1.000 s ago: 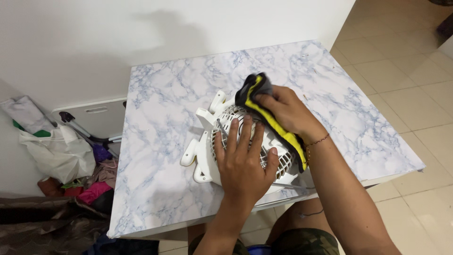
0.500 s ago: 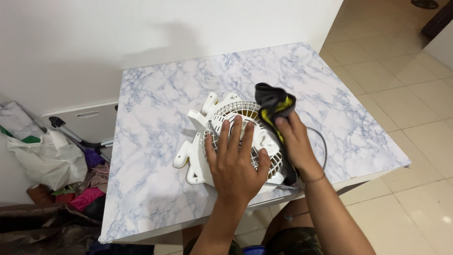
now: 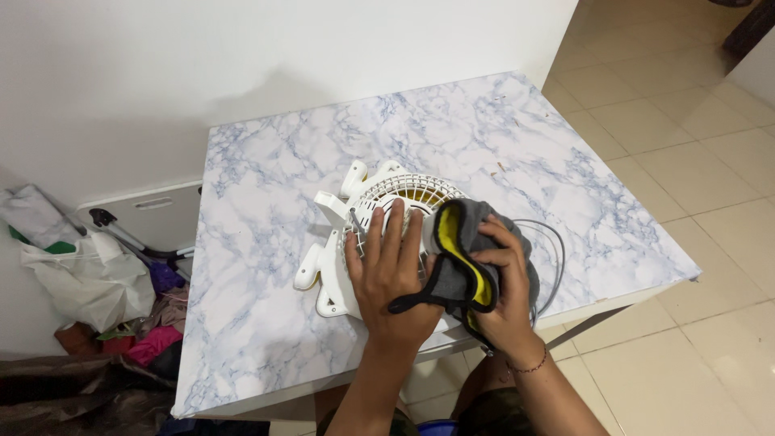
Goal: The person cleans a small white fan using a grey cloth, wiping both the front and back of the fan's protective cage.
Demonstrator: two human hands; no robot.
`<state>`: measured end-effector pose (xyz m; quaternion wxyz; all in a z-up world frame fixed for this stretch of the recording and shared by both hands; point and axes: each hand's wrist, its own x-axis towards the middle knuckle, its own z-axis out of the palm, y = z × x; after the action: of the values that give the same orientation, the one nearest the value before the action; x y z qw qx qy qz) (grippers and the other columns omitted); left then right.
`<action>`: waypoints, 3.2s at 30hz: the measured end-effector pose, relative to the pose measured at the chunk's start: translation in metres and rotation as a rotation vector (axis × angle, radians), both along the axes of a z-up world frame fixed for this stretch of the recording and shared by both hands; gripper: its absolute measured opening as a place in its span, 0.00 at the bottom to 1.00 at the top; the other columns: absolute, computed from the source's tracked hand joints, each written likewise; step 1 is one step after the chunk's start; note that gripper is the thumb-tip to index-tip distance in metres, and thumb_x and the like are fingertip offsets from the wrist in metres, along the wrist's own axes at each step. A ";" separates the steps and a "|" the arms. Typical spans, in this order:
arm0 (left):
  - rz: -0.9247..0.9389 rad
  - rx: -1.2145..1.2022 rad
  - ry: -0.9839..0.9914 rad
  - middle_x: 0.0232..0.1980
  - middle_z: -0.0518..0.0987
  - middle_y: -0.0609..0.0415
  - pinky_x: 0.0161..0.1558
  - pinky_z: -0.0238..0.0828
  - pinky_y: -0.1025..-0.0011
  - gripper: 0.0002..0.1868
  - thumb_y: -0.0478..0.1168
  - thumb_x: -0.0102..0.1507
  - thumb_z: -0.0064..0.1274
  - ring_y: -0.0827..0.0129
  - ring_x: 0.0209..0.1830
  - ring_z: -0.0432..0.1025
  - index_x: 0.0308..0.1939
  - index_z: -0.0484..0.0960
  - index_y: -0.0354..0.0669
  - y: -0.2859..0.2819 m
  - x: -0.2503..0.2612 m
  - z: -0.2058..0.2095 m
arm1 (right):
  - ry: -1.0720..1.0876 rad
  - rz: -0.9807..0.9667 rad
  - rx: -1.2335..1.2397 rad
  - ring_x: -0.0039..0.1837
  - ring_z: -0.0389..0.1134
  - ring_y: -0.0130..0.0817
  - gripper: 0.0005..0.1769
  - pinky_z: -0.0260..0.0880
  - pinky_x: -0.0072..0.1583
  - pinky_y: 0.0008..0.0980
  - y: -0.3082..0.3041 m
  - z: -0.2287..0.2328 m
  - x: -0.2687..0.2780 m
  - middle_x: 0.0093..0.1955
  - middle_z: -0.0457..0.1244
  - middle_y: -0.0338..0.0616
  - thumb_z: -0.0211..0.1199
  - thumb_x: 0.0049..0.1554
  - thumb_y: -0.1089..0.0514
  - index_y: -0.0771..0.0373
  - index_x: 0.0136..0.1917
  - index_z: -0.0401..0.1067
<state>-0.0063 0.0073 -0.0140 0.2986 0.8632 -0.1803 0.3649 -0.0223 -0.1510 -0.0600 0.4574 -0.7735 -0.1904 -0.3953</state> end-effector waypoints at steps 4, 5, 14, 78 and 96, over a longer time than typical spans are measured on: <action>-0.102 -0.144 0.027 0.74 0.72 0.42 0.80 0.45 0.45 0.25 0.39 0.67 0.43 0.47 0.80 0.59 0.67 0.76 0.37 0.009 -0.003 -0.007 | 0.076 -0.012 0.093 0.79 0.55 0.50 0.24 0.56 0.76 0.42 -0.003 -0.005 -0.001 0.74 0.55 0.52 0.68 0.50 0.67 0.62 0.57 0.61; -0.181 -0.202 0.052 0.75 0.72 0.43 0.81 0.45 0.46 0.24 0.39 0.69 0.42 0.46 0.81 0.58 0.67 0.76 0.38 0.014 -0.006 -0.008 | 0.091 -0.038 0.088 0.78 0.56 0.49 0.25 0.56 0.75 0.41 -0.004 -0.005 0.000 0.74 0.55 0.53 0.68 0.50 0.68 0.62 0.57 0.61; -0.270 -0.167 0.361 0.83 0.47 0.34 0.74 0.51 0.48 0.44 0.36 0.57 0.50 0.40 0.81 0.49 0.77 0.52 0.32 0.069 -0.025 -0.014 | 0.094 -0.021 0.192 0.69 0.62 0.39 0.22 0.64 0.68 0.32 -0.015 -0.004 0.007 0.67 0.59 0.50 0.68 0.53 0.72 0.63 0.56 0.63; -0.323 -0.652 0.256 0.34 0.83 0.45 0.33 0.77 0.64 0.12 0.26 0.53 0.53 0.60 0.31 0.80 0.41 0.80 0.32 0.058 -0.038 -0.081 | 0.032 0.252 -0.450 0.76 0.62 0.47 0.31 0.54 0.73 0.49 0.055 0.083 -0.006 0.67 0.66 0.44 0.71 0.50 0.53 0.60 0.65 0.69; -0.235 -0.405 0.111 0.30 0.81 0.46 0.28 0.74 0.68 0.03 0.28 0.59 0.56 0.58 0.28 0.80 0.36 0.79 0.33 0.056 -0.038 -0.069 | -0.044 0.151 -0.602 0.73 0.63 0.46 0.22 0.54 0.75 0.55 0.058 0.066 -0.009 0.62 0.67 0.44 0.73 0.41 0.63 0.60 0.51 0.73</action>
<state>-0.0441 0.0634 -0.0828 0.5156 0.7775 -0.1861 0.3083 -0.0314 -0.0930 0.0057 0.2315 -0.8490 -0.3660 -0.3027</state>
